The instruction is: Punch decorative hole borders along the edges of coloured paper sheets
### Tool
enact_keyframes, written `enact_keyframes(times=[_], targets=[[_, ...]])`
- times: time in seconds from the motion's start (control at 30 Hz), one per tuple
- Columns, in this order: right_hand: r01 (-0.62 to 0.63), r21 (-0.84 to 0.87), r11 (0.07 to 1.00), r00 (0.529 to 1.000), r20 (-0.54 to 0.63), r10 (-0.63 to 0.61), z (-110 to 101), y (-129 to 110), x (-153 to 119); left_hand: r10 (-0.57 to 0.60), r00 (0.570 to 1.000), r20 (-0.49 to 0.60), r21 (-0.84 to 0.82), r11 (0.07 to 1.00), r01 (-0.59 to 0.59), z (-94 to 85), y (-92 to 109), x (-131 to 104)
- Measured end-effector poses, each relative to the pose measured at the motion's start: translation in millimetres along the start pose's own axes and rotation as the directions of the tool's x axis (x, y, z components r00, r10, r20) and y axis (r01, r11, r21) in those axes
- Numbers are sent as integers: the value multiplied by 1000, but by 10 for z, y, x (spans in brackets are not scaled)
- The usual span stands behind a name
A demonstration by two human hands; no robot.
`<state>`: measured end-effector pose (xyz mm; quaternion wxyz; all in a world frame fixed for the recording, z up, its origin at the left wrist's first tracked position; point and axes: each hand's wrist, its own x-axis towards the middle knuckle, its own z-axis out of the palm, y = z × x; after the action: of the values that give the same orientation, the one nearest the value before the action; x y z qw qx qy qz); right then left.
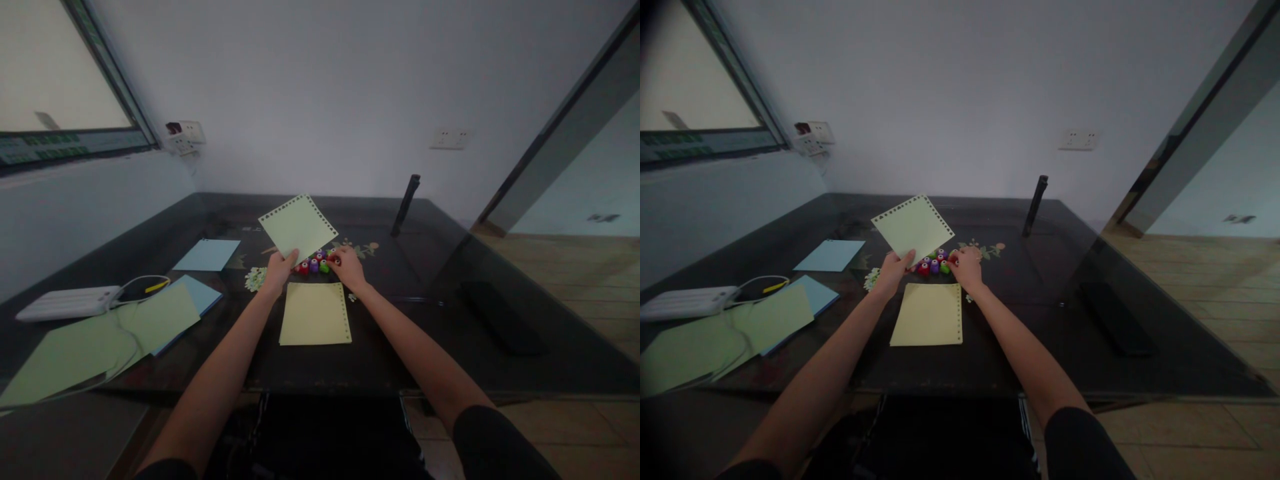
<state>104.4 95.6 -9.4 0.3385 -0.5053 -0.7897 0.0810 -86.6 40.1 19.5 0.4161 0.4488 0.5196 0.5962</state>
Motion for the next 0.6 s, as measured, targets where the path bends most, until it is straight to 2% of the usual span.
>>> enact_keyframes(times=[0.2, 0.37, 0.5, 0.6], targets=[[125, -220, 967, 992, 52, -117, 10, -105, -63, -9, 1000, 5, 10, 1000, 9, 35, -76, 23], [105, -241, 965, 994, 15, -104, 56, -150, -63, 43, 997, 66, 37, 998, -45, 40, -170, 43], [46, -57, 997, 997, -54, -49, -14, -102, -78, 71, 989, 130, 88, 993, -83, 49, -179, 22], [-12, 282, 959, 997, -66, 32, -217, -35, -185, 82, 983, 166, 115, 988, -102, 103, -118, -45]])
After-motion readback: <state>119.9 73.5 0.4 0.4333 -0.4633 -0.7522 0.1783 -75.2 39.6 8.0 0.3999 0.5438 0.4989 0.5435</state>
